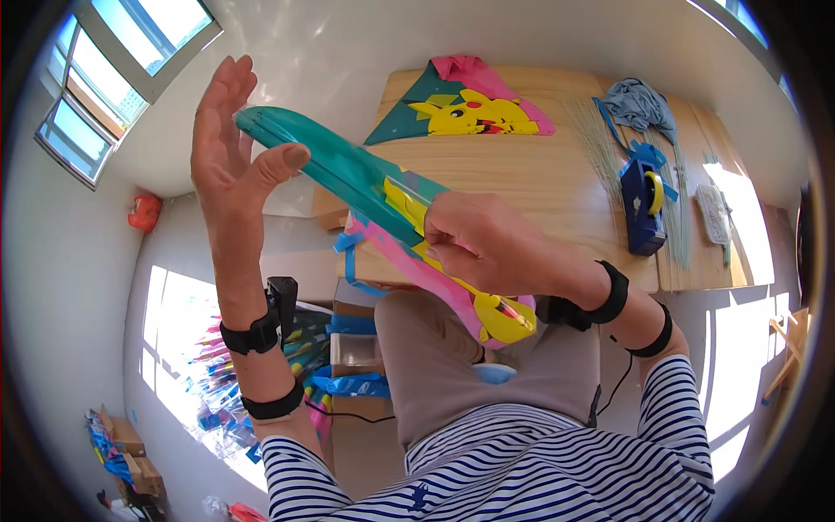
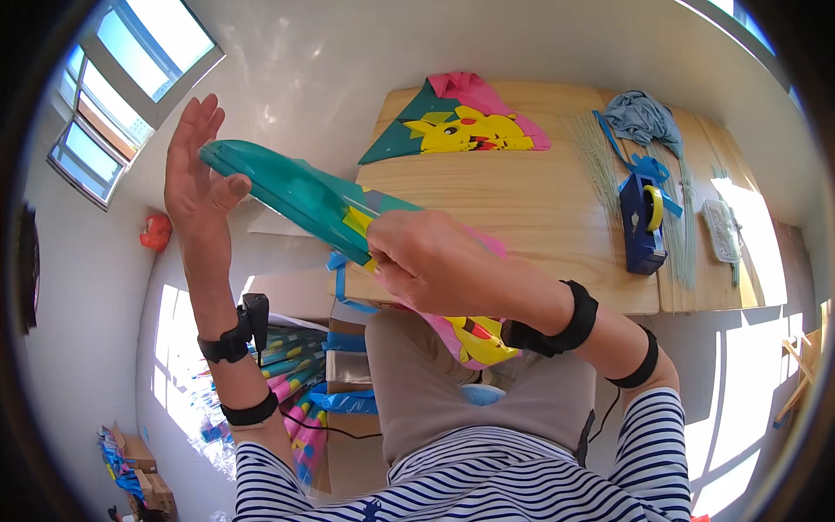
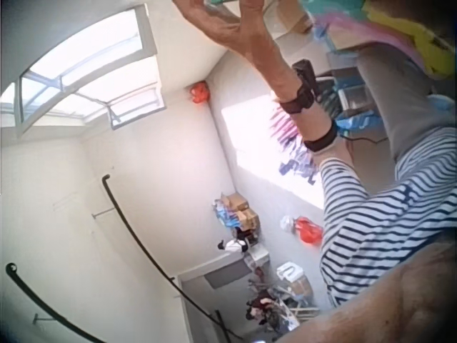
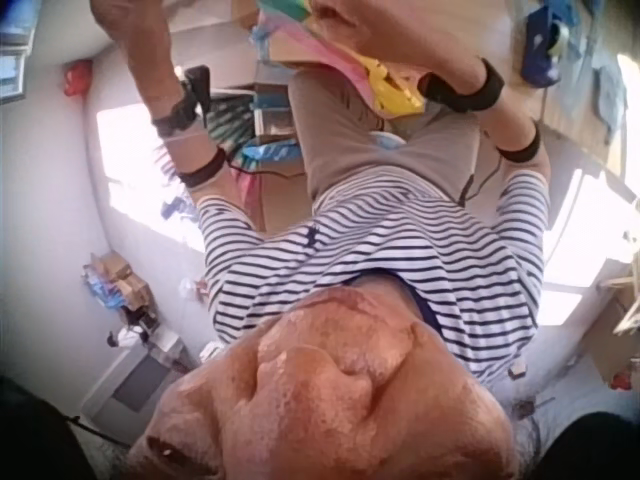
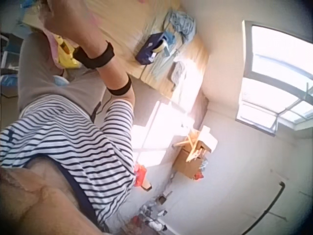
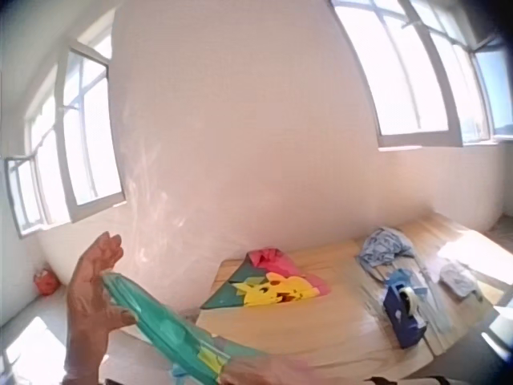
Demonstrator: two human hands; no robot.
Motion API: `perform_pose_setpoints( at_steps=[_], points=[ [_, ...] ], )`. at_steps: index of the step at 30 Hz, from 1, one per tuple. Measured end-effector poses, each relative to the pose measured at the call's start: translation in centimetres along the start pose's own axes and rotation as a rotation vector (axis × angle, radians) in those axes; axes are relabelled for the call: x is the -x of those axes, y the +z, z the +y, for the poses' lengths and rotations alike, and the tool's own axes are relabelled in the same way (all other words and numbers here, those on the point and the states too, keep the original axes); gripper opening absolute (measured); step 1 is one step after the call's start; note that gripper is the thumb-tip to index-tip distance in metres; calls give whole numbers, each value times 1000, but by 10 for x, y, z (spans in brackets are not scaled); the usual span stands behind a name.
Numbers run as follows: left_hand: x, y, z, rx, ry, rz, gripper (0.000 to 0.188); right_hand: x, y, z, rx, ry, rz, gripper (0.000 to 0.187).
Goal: Manually assembling a plastic kite by taping its structural components.
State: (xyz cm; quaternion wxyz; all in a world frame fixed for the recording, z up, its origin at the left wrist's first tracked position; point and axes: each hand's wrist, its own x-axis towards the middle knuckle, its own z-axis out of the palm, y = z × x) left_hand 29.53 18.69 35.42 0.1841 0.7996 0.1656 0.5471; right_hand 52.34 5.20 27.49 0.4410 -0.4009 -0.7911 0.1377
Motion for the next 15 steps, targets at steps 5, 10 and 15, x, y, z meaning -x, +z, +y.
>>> perform_pose_setpoints(
  at_steps=[5, 10, 15],
  points=[
    [-31, -49, 41, 438, -10, -365, 85, -1, -35, -50, -194, -62, -56, 8],
    [-21, -54, 63, 370, -111, -294, 37, 8, -76, -65, -188, 79, 25, 6],
    [-8, -38, 77, 313, -208, -194, 28, 27, -84, -60, -251, 195, 137, 9]
  ],
)
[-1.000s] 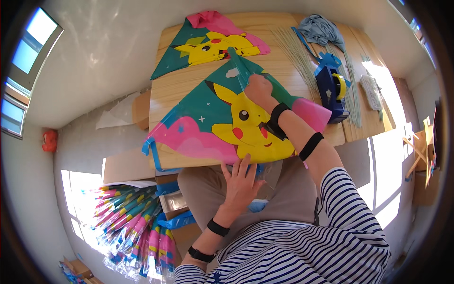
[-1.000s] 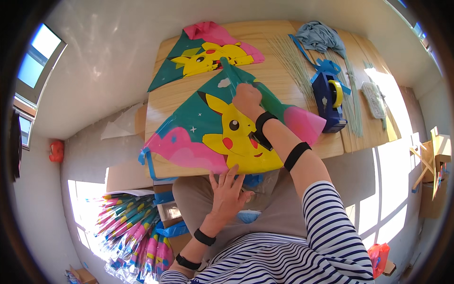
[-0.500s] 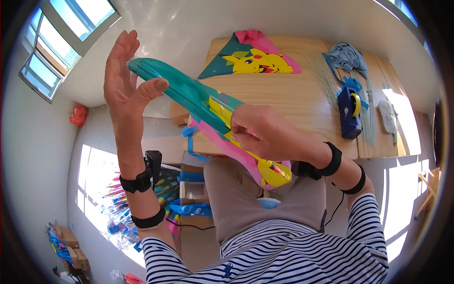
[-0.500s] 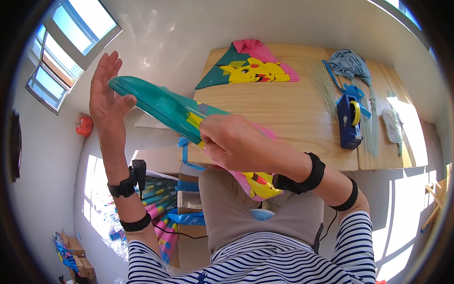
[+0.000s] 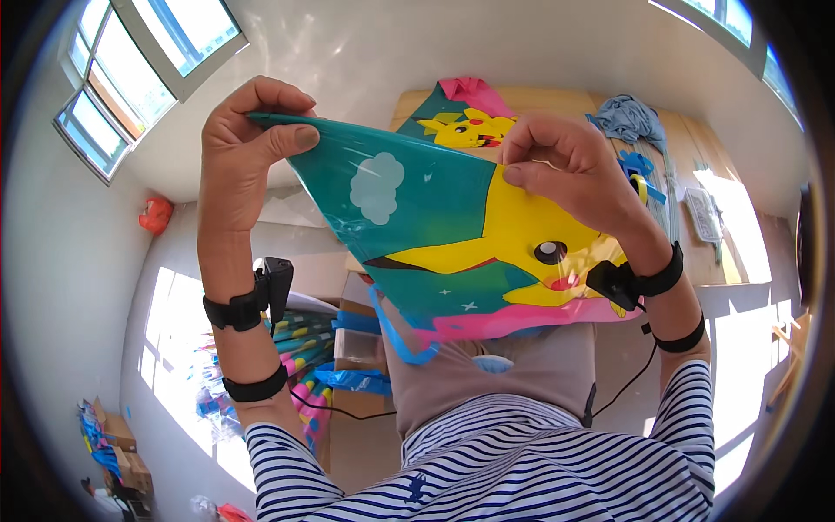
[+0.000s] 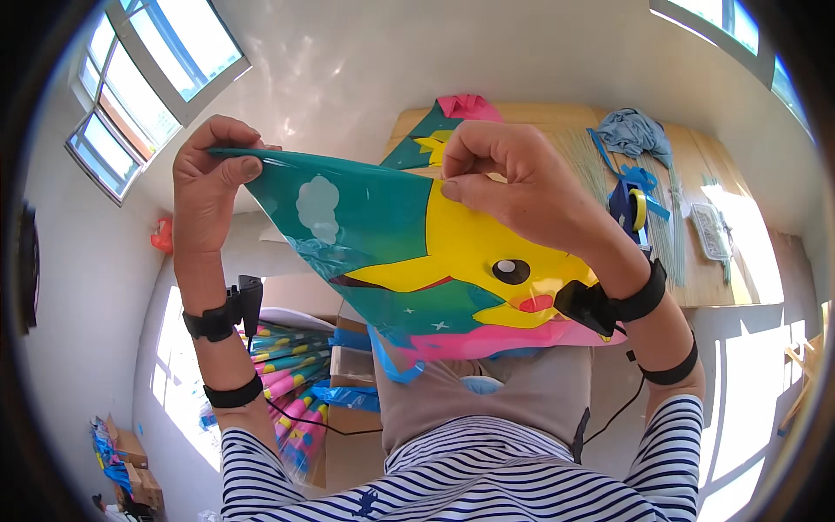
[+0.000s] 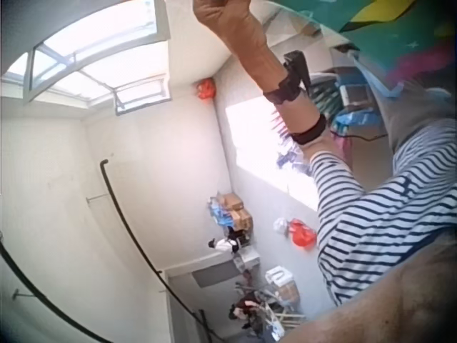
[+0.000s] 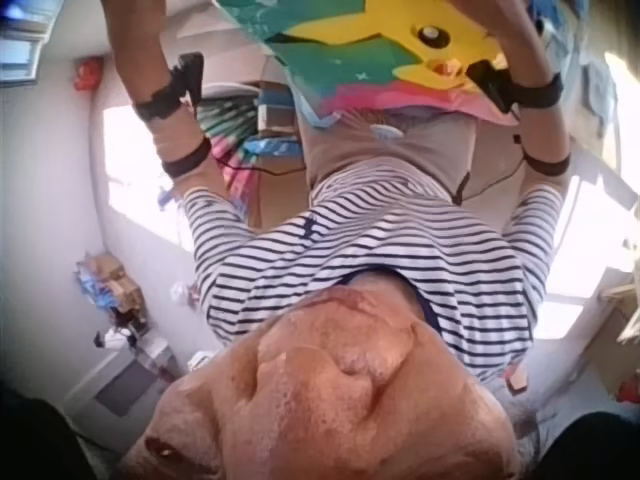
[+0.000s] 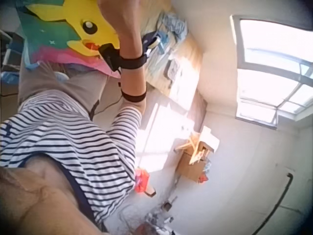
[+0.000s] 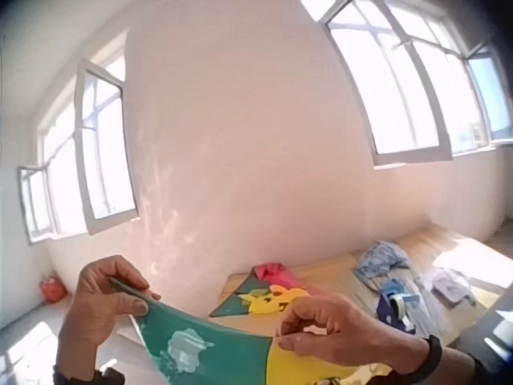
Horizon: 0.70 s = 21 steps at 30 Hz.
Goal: Manually assembling a plastic kite by taping its structural components.
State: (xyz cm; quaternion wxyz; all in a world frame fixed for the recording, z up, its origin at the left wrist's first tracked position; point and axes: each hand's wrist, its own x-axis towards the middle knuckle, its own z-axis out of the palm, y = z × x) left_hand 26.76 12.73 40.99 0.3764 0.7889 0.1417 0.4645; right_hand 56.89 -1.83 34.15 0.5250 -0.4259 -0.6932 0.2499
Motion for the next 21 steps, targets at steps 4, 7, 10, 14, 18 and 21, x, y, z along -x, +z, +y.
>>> perform_pose_setpoints(
  at_steps=[4, 7, 10, 14, 18, 21],
  points=[
    [5, 21, 5, 52, -16, 5, 34, 14, 7, -5, -108, 87, -15, 14],
    [9, 34, 3, 96, -42, -7, 43, 17, 11, 1, -77, 134, -41, 9],
    [15, 45, 2, 210, -90, 37, 44, 21, 18, -2, 77, 43, 57, 6],
    [25, 49, 2, 264, -71, 49, 27, 33, 28, -2, 246, -64, 186, 4],
    [30, 56, 1, 382, -53, 56, 23, 36, 33, 2, 286, -155, 236, 7],
    [32, 58, -2, 398, -41, 68, 22, 40, 36, 3, 348, -206, 265, 9]
  ],
)
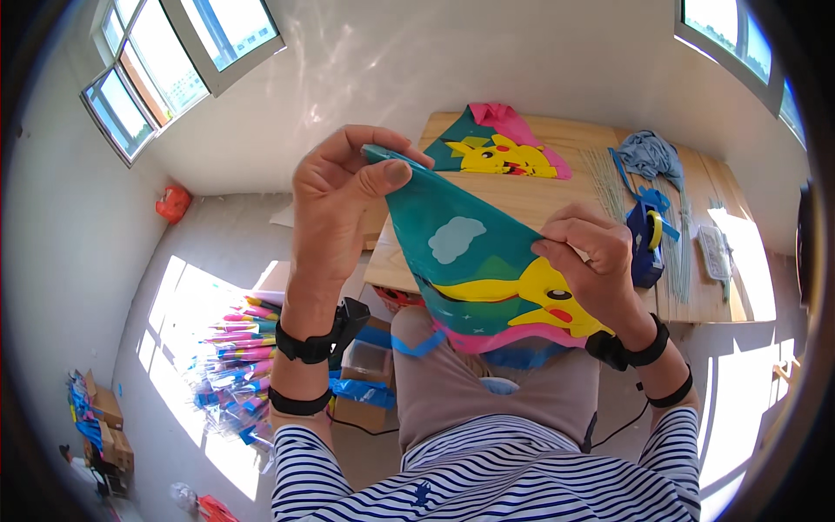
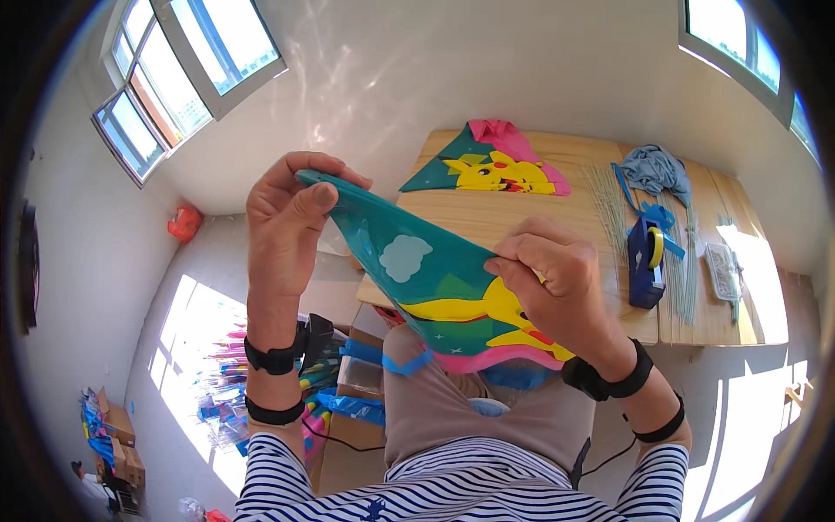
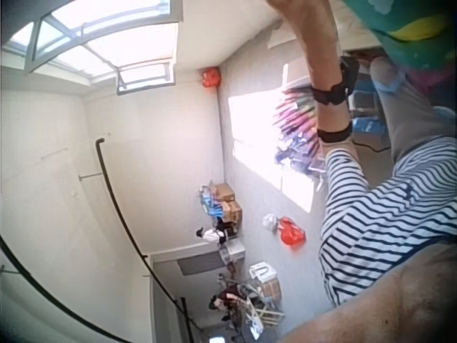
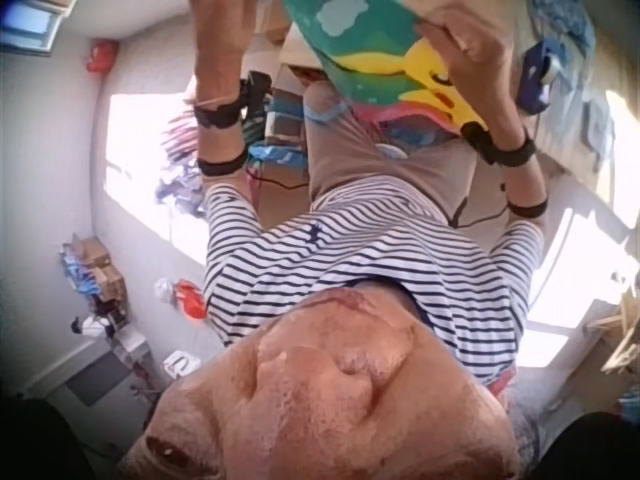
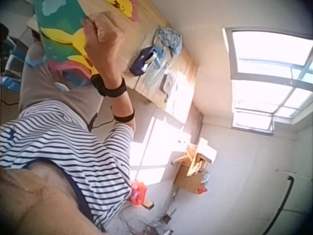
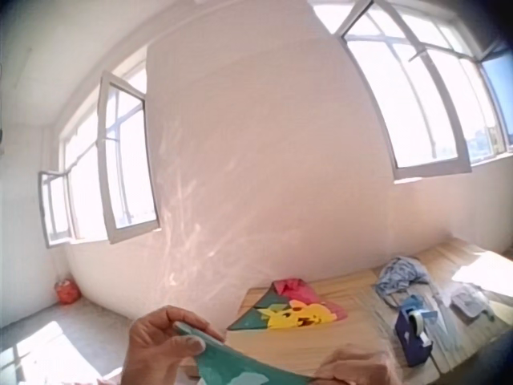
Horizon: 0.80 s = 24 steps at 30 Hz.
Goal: Manually assembling a plastic kite by taping its structural components.
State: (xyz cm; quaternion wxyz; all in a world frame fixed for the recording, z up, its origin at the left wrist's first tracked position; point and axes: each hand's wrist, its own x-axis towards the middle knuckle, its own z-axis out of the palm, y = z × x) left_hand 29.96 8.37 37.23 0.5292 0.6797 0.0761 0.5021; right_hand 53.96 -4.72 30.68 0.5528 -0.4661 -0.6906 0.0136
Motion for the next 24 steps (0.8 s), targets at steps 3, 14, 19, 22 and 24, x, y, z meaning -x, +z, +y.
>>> perform_pose_setpoints(
  at_steps=[3, 14, 19, 22, 24],
  points=[
    [1, 1, -1, 13, 13, -6, 21, 3, 1, 1, 29, -21, 13, 10],
    [0, 2, -7, 63, 33, -12, 21, 12, 0, 2, 17, -14, 26, 12],
    [-2, 4, -5, 132, 42, -15, 23, 15, -1, 3, 5, -12, 34, 12],
    [-3, 4, -4, 123, 76, 2, 25, 17, -2, 2, 5, -16, 33, 12],
    [-4, 5, -4, 104, 106, 10, 26, 18, -3, 3, -21, -1, 9, 12]
  ],
)
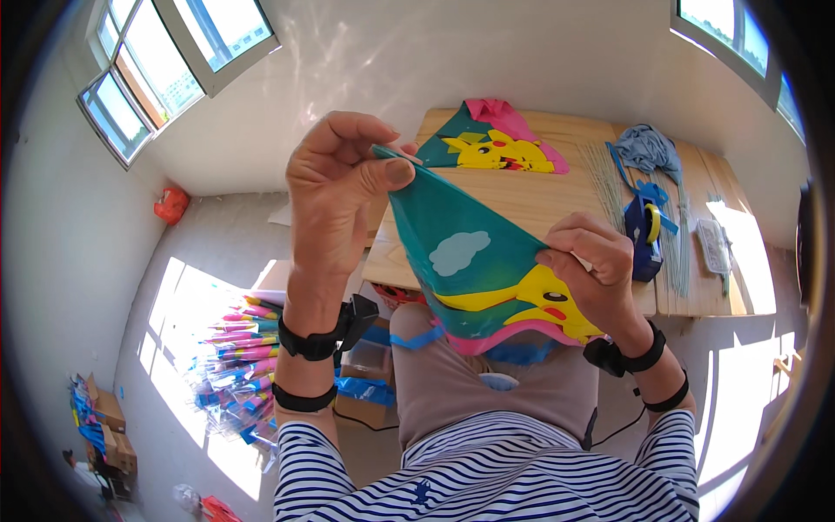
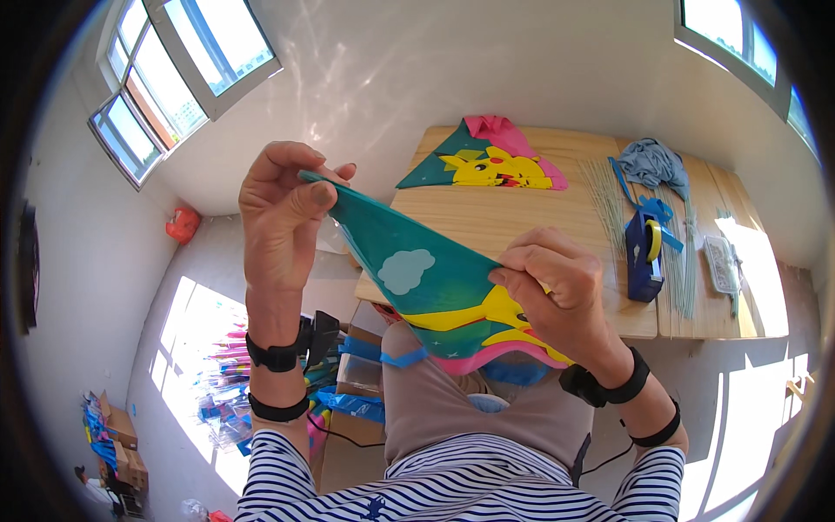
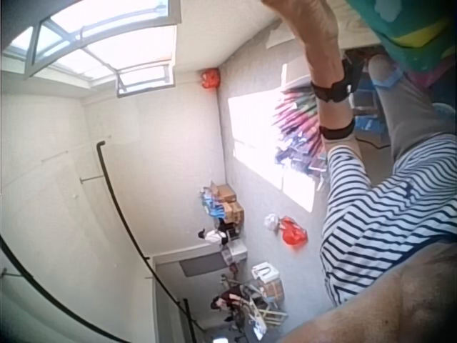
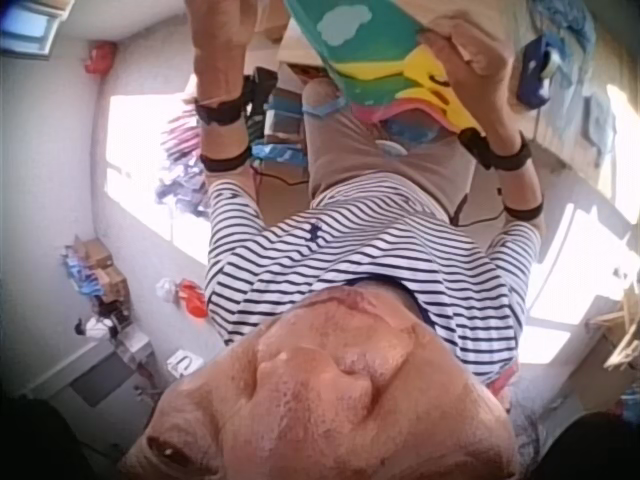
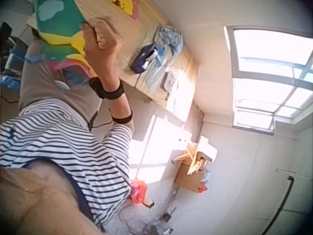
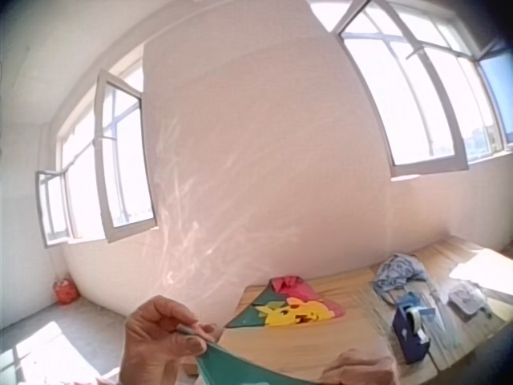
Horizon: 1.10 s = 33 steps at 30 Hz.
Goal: Manually assembling a plastic kite by taping its structural components.
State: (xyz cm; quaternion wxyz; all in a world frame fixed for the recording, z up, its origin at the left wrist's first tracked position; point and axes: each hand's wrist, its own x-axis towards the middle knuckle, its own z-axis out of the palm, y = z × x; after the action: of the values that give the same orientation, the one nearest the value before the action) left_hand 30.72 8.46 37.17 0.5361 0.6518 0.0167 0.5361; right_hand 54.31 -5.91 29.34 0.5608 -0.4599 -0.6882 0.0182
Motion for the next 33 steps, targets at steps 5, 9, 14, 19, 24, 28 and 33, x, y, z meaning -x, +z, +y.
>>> perform_pose_setpoints(
  at_steps=[5, 9, 14, 19, 24, 28, 33],
  points=[
    [5, 16, 2, -158, 64, 37, 28, -5, 2, -8, -161, 106, 10, 14],
    [14, 34, -6, -156, 56, -3, 31, -24, 18, -28, -293, 88, 24, 12],
    [21, 46, -4, -181, -70, 41, 31, -23, 24, -31, -310, 74, 22, 7],
    [20, 35, -3, -180, -75, 8, 35, -19, 25, -28, -262, 49, 40, 8],
    [16, 32, -4, -157, -38, -38, 34, -20, 26, -25, -225, -11, 50, 9],
    [15, 36, -1, -162, -57, -30, 34, -20, 24, -25, -217, -6, 40, 9],
    [13, 34, -2, -179, -26, -44, 30, -20, 24, -25, -223, -9, 26, 9]
  ],
)
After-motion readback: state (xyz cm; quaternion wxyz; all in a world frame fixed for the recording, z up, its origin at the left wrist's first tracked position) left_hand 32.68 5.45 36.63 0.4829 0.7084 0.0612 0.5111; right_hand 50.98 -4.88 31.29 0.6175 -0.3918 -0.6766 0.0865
